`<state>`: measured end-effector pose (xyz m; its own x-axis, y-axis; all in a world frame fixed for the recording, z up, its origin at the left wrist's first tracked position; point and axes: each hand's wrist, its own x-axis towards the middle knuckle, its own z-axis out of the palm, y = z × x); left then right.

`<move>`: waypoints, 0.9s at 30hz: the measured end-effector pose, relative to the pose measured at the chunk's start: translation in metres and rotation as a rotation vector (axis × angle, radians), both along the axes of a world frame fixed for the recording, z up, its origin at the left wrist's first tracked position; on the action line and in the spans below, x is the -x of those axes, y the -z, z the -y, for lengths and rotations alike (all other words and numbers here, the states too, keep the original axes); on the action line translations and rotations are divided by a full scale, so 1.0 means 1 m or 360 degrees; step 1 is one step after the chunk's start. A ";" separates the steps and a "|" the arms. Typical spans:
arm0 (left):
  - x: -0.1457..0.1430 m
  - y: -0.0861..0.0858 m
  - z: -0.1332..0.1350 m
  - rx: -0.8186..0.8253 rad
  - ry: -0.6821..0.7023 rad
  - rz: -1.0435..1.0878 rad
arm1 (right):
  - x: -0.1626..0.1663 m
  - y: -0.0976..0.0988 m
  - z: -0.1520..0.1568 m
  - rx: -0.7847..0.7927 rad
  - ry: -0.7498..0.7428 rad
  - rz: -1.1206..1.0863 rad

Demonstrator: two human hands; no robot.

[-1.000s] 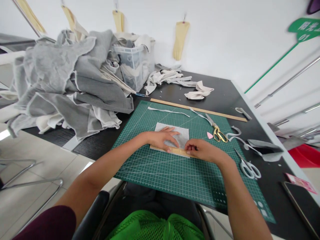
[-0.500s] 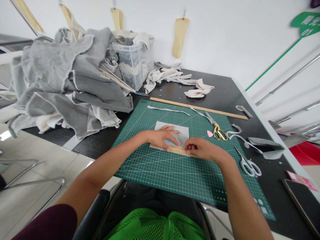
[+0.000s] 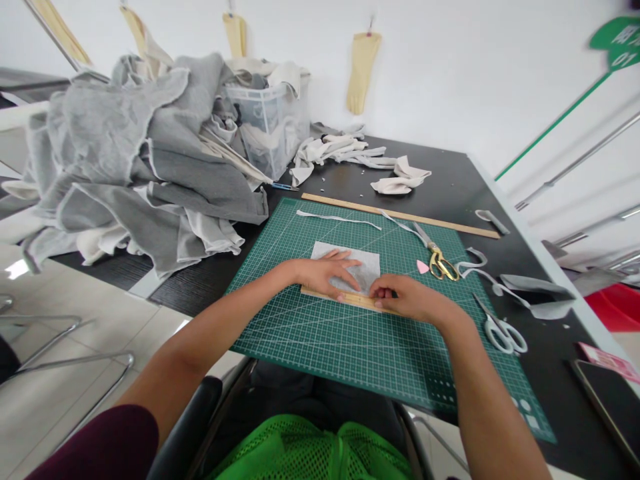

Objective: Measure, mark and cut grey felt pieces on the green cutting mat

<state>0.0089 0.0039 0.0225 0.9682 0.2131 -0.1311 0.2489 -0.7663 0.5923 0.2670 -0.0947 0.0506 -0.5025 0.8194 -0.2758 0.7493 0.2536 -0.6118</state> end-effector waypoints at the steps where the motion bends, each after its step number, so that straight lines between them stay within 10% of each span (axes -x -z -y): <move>1: 0.000 0.000 0.000 0.0002 0.0002 -0.0001 | 0.000 0.000 0.000 -0.0002 -0.0002 0.0001; 27: 0.000 0.001 -0.001 0.0004 -0.0001 0.0034 | -0.004 0.008 -0.001 -0.0023 0.0001 -0.0044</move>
